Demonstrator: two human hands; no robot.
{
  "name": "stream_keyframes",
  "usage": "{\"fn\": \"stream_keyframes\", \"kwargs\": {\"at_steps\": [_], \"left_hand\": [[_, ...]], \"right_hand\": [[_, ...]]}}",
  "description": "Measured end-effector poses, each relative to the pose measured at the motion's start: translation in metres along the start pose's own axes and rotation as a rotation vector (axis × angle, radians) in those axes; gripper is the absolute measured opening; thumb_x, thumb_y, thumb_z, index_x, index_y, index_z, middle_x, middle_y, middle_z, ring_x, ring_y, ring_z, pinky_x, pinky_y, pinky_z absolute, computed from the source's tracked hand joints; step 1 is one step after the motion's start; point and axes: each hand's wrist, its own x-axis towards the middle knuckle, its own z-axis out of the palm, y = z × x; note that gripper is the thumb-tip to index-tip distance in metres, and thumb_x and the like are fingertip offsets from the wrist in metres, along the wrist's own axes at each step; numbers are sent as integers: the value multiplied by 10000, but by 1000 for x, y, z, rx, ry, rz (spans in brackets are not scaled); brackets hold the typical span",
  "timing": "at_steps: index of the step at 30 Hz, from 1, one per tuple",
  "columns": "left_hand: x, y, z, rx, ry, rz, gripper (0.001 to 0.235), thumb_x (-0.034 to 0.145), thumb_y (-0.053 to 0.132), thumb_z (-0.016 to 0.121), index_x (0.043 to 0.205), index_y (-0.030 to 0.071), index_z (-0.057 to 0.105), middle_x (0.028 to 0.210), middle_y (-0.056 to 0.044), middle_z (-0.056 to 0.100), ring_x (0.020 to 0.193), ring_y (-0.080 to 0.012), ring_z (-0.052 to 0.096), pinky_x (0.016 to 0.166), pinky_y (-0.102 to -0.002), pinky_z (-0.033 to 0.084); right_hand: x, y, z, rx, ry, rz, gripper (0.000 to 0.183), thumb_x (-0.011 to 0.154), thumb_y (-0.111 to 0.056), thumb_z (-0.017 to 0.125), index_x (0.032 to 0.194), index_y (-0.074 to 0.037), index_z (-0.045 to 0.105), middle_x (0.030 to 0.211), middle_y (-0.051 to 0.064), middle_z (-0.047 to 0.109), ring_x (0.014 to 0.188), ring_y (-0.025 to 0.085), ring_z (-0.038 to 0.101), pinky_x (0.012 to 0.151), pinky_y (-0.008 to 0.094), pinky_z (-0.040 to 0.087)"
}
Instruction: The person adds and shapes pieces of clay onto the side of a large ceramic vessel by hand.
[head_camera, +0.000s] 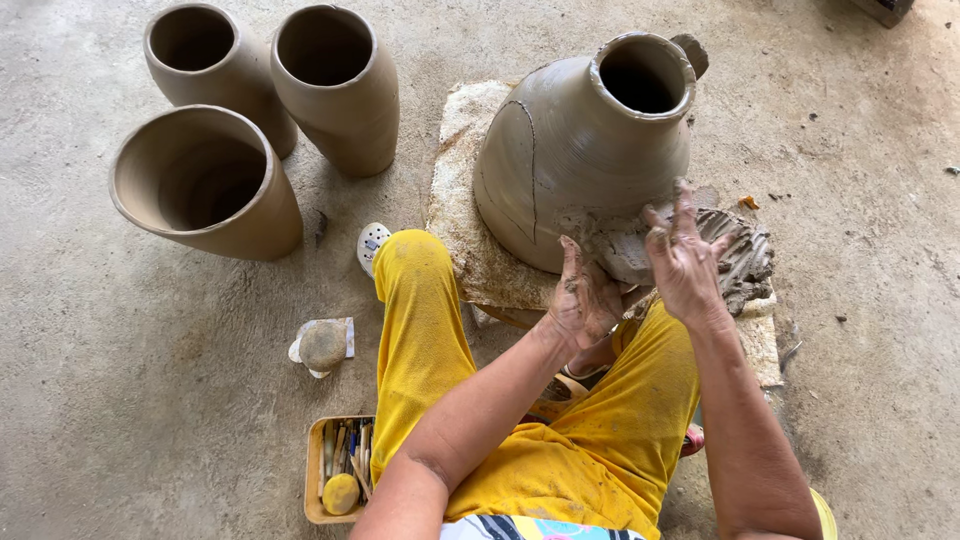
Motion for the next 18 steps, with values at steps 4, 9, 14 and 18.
{"fn": "stream_keyframes", "kwargs": {"at_steps": [4,9,14,18], "left_hand": [[1,-3,2,49,48,-12,1075,841,896,243,1649,229,6,1718,-117,109,1563,-299,180,1258,-489,225],[3,-11,-20,59,16,13,1045,845,879,125,1665,245,-9,1710,-102,99,1560,-306,172,1272,-507,211],[-8,-24,-72,322,206,-4,1010,862,703,479,1595,43,261,1592,-262,363,1410,-438,402,1138,-598,344],[-21,-1,-73,955,684,617,940,849,465,743,1585,98,287,1656,-161,304,1508,-318,314,1246,-585,275]], "right_hand": [[-12,-24,7,-100,-31,-140,1150,783,-943,-62,1641,-179,-50,1632,49,436,1515,335,324,1118,650,-301],[-40,-44,17,102,-17,-406,871,968,-727,93,1670,-217,166,1640,100,476,1598,375,222,1171,725,-161],[-56,-25,-15,518,479,-170,645,896,221,689,1410,-136,536,1066,145,749,1332,255,612,1100,418,480],[-49,29,-44,812,655,230,507,830,185,698,1219,-126,604,1086,127,725,1080,232,762,881,344,699]]}}
